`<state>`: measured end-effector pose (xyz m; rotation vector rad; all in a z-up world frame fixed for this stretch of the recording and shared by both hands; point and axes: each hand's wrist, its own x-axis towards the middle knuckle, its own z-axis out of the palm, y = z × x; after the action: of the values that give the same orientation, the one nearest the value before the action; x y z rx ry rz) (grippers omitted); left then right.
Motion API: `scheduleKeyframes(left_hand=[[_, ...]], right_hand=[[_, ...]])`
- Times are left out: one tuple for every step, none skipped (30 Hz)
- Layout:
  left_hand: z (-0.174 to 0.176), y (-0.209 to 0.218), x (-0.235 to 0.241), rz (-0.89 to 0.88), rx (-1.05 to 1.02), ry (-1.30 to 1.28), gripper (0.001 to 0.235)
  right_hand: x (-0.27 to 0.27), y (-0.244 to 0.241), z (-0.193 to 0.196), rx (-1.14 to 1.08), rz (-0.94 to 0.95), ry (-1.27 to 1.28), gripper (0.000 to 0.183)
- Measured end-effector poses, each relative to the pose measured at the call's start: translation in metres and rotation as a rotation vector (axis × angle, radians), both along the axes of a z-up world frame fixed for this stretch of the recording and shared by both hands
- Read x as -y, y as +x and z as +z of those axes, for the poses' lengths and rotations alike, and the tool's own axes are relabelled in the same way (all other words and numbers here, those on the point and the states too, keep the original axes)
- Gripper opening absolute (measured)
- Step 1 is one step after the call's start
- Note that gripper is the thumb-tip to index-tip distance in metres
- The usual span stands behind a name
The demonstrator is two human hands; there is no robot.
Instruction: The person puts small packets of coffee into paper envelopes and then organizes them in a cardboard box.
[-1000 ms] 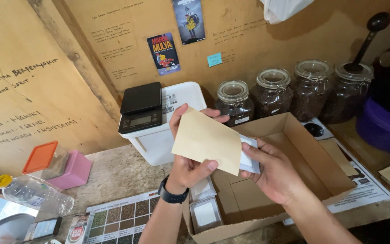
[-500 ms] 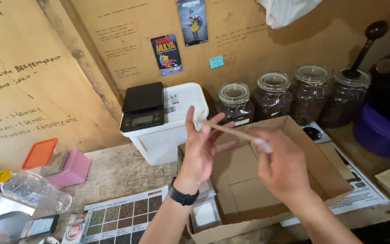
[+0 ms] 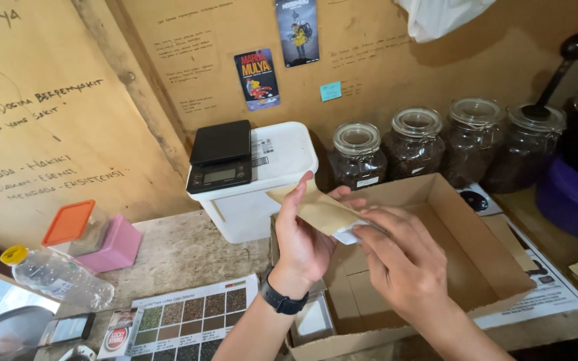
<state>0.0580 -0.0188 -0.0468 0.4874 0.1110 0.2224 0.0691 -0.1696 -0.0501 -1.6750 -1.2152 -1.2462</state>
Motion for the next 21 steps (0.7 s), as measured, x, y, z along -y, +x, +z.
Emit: scheduleKeyframes(left_hand=[[0.0,-0.001,0.001,-0.005,0.0,0.001,0.032],[0.0,-0.002,0.001,-0.008,0.019,0.019,0.031],[0.0,-0.003,0.001,-0.01,0.038,0.038,0.03],[0.001,-0.003,0.0,-0.008,0.04,0.036,0.03],[0.002,-0.003,-0.001,-0.031,0.046,0.038,0.029],[0.003,-0.005,-0.001,-0.055,0.048,0.04,0.029],[0.002,-0.004,0.0,-0.053,0.046,0.039,0.029],[0.0,-0.003,0.002,-0.024,0.018,0.044,0.03],[-0.001,-0.003,0.004,0.004,-0.011,0.05,0.032],[-0.004,-0.002,0.006,0.0,-0.011,0.052,0.032],[-0.008,0.0,0.008,0.037,-0.027,0.049,0.037],[-0.012,0.0,0.009,0.073,-0.043,0.045,0.042],[-0.011,-0.001,0.01,0.069,-0.045,0.047,0.042],[-0.01,-0.002,0.011,0.063,-0.048,0.051,0.042],[-0.009,-0.003,0.012,0.058,-0.05,0.054,0.043],[-0.01,-0.002,0.012,0.057,-0.051,0.055,0.043],[-0.012,-0.002,0.012,0.017,-0.025,0.076,0.047],[-0.013,-0.002,0.011,-0.022,0.003,0.098,0.052],[-0.006,-0.005,0.013,-0.021,0.004,0.098,0.052],[0.001,-0.008,0.016,-0.035,-0.019,0.068,0.051],[0.009,-0.011,0.018,-0.049,-0.042,0.038,0.053]], right_hand=[[0.001,-0.001,0.001,0.0,-0.005,0.001,0.006],[0.001,-0.002,0.002,-0.01,0.028,0.0,0.008],[0.0,-0.002,0.002,-0.02,0.062,0.0,0.01],[0.0,-0.002,0.002,-0.018,0.065,-0.002,0.01],[0.0,-0.002,0.001,-0.013,0.057,-0.007,0.01],[0.001,-0.003,0.0,-0.011,0.05,-0.011,0.01],[0.0,-0.003,0.0,-0.013,0.052,-0.013,0.01],[0.0,-0.004,0.0,-0.02,0.046,-0.048,0.01],[0.001,-0.004,-0.001,-0.028,0.04,-0.082,0.014],[0.001,-0.004,-0.004,-0.029,0.036,-0.081,0.014],[0.001,-0.004,-0.008,-0.021,-0.034,-0.115,0.013],[0.001,-0.004,-0.012,-0.015,-0.106,-0.15,0.014],[0.001,-0.004,-0.014,-0.018,-0.11,-0.149,0.014],[0.001,-0.004,-0.016,-0.04,-0.122,-0.151,0.012],[0.001,-0.003,-0.018,-0.062,-0.135,-0.154,0.009],[0.002,-0.003,-0.016,-0.064,-0.135,-0.154,0.009],[0.004,-0.003,-0.014,-0.05,-0.095,-0.14,0.012],[0.005,-0.003,-0.012,-0.034,-0.052,-0.126,0.023],[0.006,-0.002,-0.014,-0.033,-0.052,-0.125,0.023],[0.008,0.0,-0.015,-0.013,-0.017,-0.119,0.028],[0.009,0.001,-0.016,0.007,0.018,-0.113,0.033]])
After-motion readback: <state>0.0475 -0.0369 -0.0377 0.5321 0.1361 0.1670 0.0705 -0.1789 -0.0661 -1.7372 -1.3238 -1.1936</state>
